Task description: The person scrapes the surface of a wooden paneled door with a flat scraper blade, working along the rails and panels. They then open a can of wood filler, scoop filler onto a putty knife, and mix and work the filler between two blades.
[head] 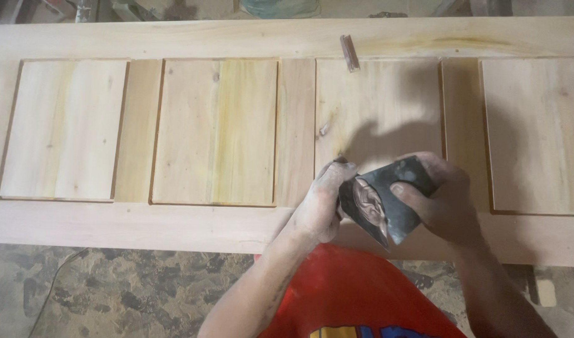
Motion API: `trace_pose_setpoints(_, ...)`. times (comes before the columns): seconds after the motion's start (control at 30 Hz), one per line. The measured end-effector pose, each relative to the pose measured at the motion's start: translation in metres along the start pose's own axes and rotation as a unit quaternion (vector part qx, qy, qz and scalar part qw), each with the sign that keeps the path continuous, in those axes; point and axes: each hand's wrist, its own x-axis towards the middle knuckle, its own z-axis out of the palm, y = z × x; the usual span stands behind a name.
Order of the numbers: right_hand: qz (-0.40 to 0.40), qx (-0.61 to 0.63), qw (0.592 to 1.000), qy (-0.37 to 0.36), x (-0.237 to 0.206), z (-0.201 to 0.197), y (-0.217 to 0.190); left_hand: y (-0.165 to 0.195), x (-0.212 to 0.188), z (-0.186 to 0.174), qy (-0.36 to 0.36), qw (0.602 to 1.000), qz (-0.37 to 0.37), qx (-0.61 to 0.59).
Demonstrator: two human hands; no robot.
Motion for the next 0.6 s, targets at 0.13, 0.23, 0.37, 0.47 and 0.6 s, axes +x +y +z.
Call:
trace_pose_setpoints(0.13, -0.002, 0.018, 1.000, -0.002, 0.000, 0.011, 0.017, -0.001, 0.014, -0.008, -0.058, 0.998, -0.004, 0.019)
trace_pose_setpoints(0.23, 0.025, 0.079, 0.997, -0.011, -0.001, 0.019, 0.029, -0.002, 0.023, -0.013, -0.012, 0.998, -0.049, 0.032)
trace_pose_setpoints(0.37, 0.003, 0.193, 0.981, -0.029, -0.003, 0.034, 0.042, -0.006, 0.040, -0.026, 0.025, 0.993, -0.089, 0.075)
trace_pose_setpoints(0.47, 0.012, 0.284, 0.958, -0.035, -0.005, 0.045, 0.051, -0.011, 0.053, -0.041, -0.007, 0.993, -0.094, 0.065)
trace_pose_setpoints(0.6, -0.003, 0.343, 0.938, -0.054, -0.011, 0.052, 0.055, -0.014, 0.064, -0.054, -0.034, 0.992, -0.116, 0.044)
